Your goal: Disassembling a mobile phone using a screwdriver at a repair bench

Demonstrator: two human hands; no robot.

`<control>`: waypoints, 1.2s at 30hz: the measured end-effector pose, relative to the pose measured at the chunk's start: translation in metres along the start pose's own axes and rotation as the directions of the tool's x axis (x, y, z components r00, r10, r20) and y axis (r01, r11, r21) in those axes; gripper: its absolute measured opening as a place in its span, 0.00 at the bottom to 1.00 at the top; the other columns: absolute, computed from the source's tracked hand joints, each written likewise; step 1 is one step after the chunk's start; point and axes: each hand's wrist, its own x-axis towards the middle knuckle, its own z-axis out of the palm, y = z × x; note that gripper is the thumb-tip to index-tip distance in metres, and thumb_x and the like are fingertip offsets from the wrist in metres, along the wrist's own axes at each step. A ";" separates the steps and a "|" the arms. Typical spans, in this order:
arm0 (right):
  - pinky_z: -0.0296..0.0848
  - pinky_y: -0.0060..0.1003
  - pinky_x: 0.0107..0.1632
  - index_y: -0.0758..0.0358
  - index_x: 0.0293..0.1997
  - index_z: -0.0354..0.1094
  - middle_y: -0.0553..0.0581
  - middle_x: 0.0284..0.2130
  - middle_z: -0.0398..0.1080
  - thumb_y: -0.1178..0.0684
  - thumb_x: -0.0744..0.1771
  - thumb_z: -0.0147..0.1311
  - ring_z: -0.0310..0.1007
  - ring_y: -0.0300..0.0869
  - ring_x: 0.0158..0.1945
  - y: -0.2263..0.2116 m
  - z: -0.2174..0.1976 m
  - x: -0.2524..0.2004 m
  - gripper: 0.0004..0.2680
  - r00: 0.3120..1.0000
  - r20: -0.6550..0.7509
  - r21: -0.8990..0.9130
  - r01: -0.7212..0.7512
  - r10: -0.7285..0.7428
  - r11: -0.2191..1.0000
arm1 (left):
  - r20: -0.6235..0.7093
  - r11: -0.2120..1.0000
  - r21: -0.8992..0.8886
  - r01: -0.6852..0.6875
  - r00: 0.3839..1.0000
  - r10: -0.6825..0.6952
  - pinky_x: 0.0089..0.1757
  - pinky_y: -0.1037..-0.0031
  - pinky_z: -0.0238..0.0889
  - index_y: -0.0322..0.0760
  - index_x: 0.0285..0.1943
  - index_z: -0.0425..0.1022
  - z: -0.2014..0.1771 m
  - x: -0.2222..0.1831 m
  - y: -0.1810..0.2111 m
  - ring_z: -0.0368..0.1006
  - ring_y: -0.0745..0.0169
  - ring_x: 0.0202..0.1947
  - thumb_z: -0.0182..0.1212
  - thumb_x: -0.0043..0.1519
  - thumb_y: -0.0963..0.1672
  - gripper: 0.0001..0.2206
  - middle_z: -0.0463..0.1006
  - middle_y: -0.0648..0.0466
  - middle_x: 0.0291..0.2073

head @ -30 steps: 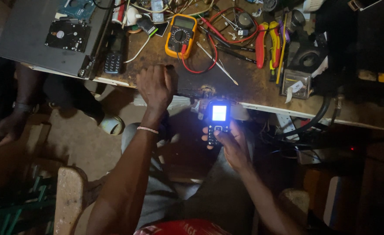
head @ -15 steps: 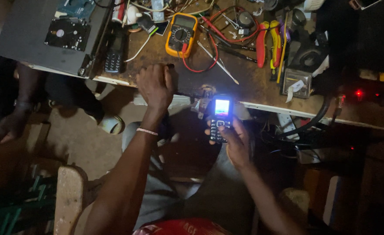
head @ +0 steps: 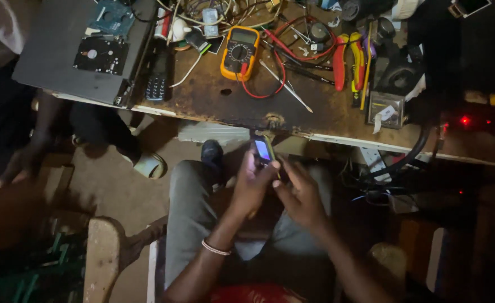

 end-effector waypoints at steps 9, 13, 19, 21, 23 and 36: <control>0.70 0.45 0.38 0.66 0.43 0.67 0.62 0.29 0.69 0.60 0.60 0.52 0.71 0.52 0.35 0.017 0.006 -0.015 0.10 0.993 -0.058 -0.091 -0.106 0.101 0.990 | -0.084 0.999 0.034 -0.032 0.996 0.035 0.38 0.69 0.63 0.32 0.54 0.59 0.001 -0.001 0.024 0.66 0.56 0.35 0.62 0.48 0.42 0.25 0.69 0.42 0.37; 0.70 0.40 0.34 0.68 0.41 0.67 0.59 0.28 0.69 0.61 0.60 0.52 0.71 0.48 0.33 0.023 0.000 -0.016 0.09 0.994 -0.107 -0.123 -0.019 0.006 0.992 | -0.051 0.995 -0.093 -0.022 0.999 0.017 0.34 0.76 0.65 0.32 0.54 0.57 0.008 -0.005 0.028 0.66 0.63 0.31 0.64 0.44 0.38 0.28 0.68 0.49 0.34; 0.71 0.38 0.31 0.69 0.45 0.65 0.61 0.28 0.68 0.66 0.59 0.51 0.71 0.46 0.30 0.012 0.002 -0.011 0.12 0.986 -0.116 -0.059 0.113 -0.119 0.992 | 0.013 0.941 -0.336 0.032 0.999 -0.030 0.34 0.80 0.58 0.36 0.50 0.59 0.017 -0.009 0.036 0.62 0.67 0.31 0.60 0.48 0.37 0.21 0.64 0.54 0.32; 0.71 0.41 0.28 0.68 0.45 0.65 0.62 0.30 0.68 0.66 0.58 0.50 0.71 0.52 0.30 0.009 0.001 -0.012 0.13 0.979 -0.067 -0.208 0.175 -0.193 0.962 | 0.029 0.951 -0.307 0.041 0.999 -0.033 0.34 0.81 0.59 0.35 0.50 0.58 0.015 -0.006 0.025 0.62 0.67 0.31 0.59 0.48 0.37 0.21 0.64 0.54 0.31; 0.71 0.42 0.29 0.70 0.44 0.64 0.64 0.31 0.67 0.66 0.58 0.48 0.71 0.54 0.32 0.007 0.003 -0.011 0.12 0.976 -0.029 -0.263 0.199 -0.214 0.944 | 0.029 0.959 -0.281 0.031 0.999 -0.024 0.34 0.81 0.60 0.35 0.50 0.58 0.007 -0.001 0.019 0.63 0.66 0.31 0.60 0.47 0.37 0.22 0.64 0.53 0.31; 0.72 0.37 0.30 0.70 0.43 0.63 0.65 0.31 0.69 0.66 0.58 0.46 0.72 0.52 0.32 0.027 0.018 -0.027 0.11 0.972 -0.030 -0.330 0.210 -0.233 0.920 | 0.058 0.989 -0.145 0.012 0.998 -0.003 0.33 0.75 0.64 0.35 0.43 0.57 -0.024 0.002 -0.013 0.65 0.62 0.29 0.62 0.44 0.37 0.21 0.69 0.48 0.29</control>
